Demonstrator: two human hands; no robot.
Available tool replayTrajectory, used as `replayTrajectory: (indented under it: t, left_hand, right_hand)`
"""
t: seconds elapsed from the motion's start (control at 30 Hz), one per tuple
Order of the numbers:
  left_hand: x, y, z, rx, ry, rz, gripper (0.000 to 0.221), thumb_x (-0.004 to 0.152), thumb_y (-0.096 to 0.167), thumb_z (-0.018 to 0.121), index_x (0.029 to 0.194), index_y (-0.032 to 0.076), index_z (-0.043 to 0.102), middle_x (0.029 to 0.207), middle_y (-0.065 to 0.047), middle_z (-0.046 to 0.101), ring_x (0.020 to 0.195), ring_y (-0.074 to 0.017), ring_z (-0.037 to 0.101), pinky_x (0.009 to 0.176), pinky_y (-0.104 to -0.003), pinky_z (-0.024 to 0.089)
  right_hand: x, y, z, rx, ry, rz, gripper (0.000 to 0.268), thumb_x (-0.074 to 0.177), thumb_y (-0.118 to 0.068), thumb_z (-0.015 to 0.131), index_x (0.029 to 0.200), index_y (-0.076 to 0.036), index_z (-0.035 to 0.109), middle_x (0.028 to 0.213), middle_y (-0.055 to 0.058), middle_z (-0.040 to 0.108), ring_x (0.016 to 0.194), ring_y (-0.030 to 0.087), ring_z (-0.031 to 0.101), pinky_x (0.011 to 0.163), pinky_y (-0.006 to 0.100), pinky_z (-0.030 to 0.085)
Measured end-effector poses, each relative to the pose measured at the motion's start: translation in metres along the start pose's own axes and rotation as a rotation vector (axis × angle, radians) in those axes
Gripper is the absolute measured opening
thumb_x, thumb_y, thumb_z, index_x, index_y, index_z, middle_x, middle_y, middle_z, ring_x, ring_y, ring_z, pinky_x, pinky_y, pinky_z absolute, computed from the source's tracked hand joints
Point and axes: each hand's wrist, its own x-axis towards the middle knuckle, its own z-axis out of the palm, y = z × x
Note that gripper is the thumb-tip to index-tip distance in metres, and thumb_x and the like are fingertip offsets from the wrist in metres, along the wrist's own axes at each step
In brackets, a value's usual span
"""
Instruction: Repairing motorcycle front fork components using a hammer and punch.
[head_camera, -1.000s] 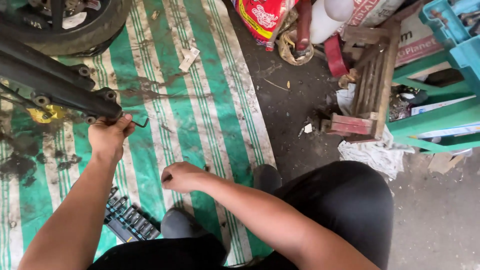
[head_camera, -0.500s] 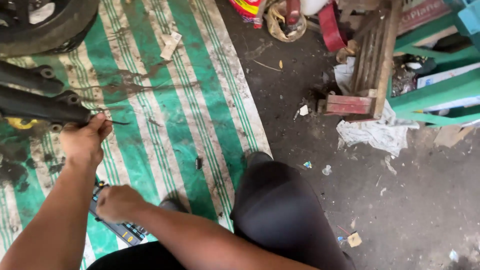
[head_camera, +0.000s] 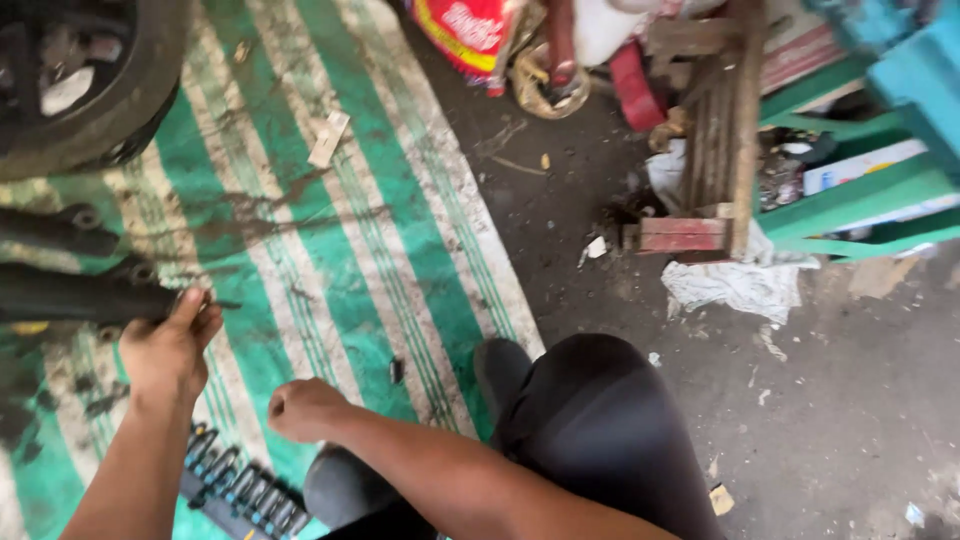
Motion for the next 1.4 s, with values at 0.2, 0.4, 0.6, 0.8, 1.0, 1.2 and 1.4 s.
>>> replayTrajectory:
  t: [0.2, 0.4, 0.6, 0.8, 1.0, 1.2, 1.4]
  left_hand:
    - [-0.001, -0.008, -0.011, 0.019, -0.025, 0.046, 0.023, 0.106, 0.015, 0.089, 0.102, 0.016, 0.066, 0.097, -0.001, 0.077, 0.072, -0.0090, 0.070, 0.066, -0.020, 0.064]
    - [0.001, -0.023, -0.008, -0.058, -0.066, 0.126, 0.010, 0.106, 0.015, 0.086, 0.105, 0.014, 0.076, 0.096, 0.001, 0.075, 0.072, -0.0080, 0.063, 0.067, -0.020, 0.057]
    - [0.008, -0.038, -0.008, -0.054, -0.001, 0.156, 0.019, 0.100, 0.016, 0.091, 0.106, 0.002, 0.079, 0.087, -0.004, 0.073, 0.067, -0.0101, 0.065, 0.062, -0.022, 0.058]
    - [0.008, -0.055, -0.007, 0.068, -0.031, 0.294, 0.015, 0.099, 0.012, 0.092, 0.096, 0.001, 0.082, 0.074, -0.016, 0.074, 0.058, -0.0217, 0.072, 0.054, -0.038, 0.066]
    - [0.043, -0.089, 0.005, -0.105, -0.022, 0.223, 0.010, 0.092, 0.009, 0.093, 0.096, 0.004, 0.086, 0.062, -0.014, 0.066, 0.044, -0.0244, 0.067, 0.038, -0.041, 0.065]
    - [0.003, -0.052, 0.017, -0.036, 0.013, 0.194, 0.017, 0.086, 0.010, 0.098, 0.101, 0.006, 0.090, 0.082, -0.011, 0.081, 0.074, -0.0131, 0.070, 0.064, -0.036, 0.061]
    - [-0.030, 0.011, 0.020, 0.261, -0.028, 0.177, 0.024, 0.079, 0.017, 0.099, 0.101, 0.019, 0.089, 0.070, 0.003, 0.076, 0.068, -0.0060, 0.069, 0.068, -0.030, 0.061]
  right_hand:
    - [-0.013, 0.004, -0.032, -0.164, 0.050, -0.065, 0.041, 0.099, -0.026, 0.049, 0.122, -0.013, 0.081, 0.138, 0.016, 0.078, 0.125, 0.040, 0.071, 0.098, 0.050, 0.059]
    - [-0.025, 0.014, -0.050, -0.245, -0.079, -0.046, 0.036, 0.105, -0.031, 0.057, 0.128, -0.012, 0.078, 0.143, 0.011, 0.073, 0.124, 0.034, 0.070, 0.096, 0.047, 0.060]
    - [0.047, 0.066, -0.030, -0.023, 0.285, -0.174, 0.031, 0.097, -0.035, 0.065, 0.123, -0.027, 0.081, 0.135, -0.001, 0.080, 0.124, 0.019, 0.075, 0.104, 0.030, 0.057]
    - [0.064, 0.013, -0.058, 0.204, 0.410, -0.467, 0.027, 0.099, -0.015, 0.074, 0.123, -0.006, 0.080, 0.118, 0.023, 0.081, 0.103, 0.041, 0.080, 0.083, 0.049, 0.068]
    - [0.050, -0.049, -0.096, 0.075, 0.393, -0.383, 0.055, 0.085, -0.020, 0.088, 0.135, -0.007, 0.070, 0.134, 0.025, 0.074, 0.112, 0.037, 0.080, 0.083, 0.042, 0.073]
    - [0.088, -0.037, -0.087, 0.524, 0.132, -0.367, 0.036, 0.107, -0.004, 0.068, 0.143, 0.000, 0.070, 0.121, 0.023, 0.079, 0.088, 0.027, 0.084, 0.071, 0.036, 0.074]
    - [0.125, -0.004, -0.074, 0.624, 0.239, -0.484, 0.024, 0.114, -0.009, 0.063, 0.131, 0.001, 0.077, 0.110, 0.019, 0.080, 0.093, 0.024, 0.079, 0.082, 0.046, 0.073]
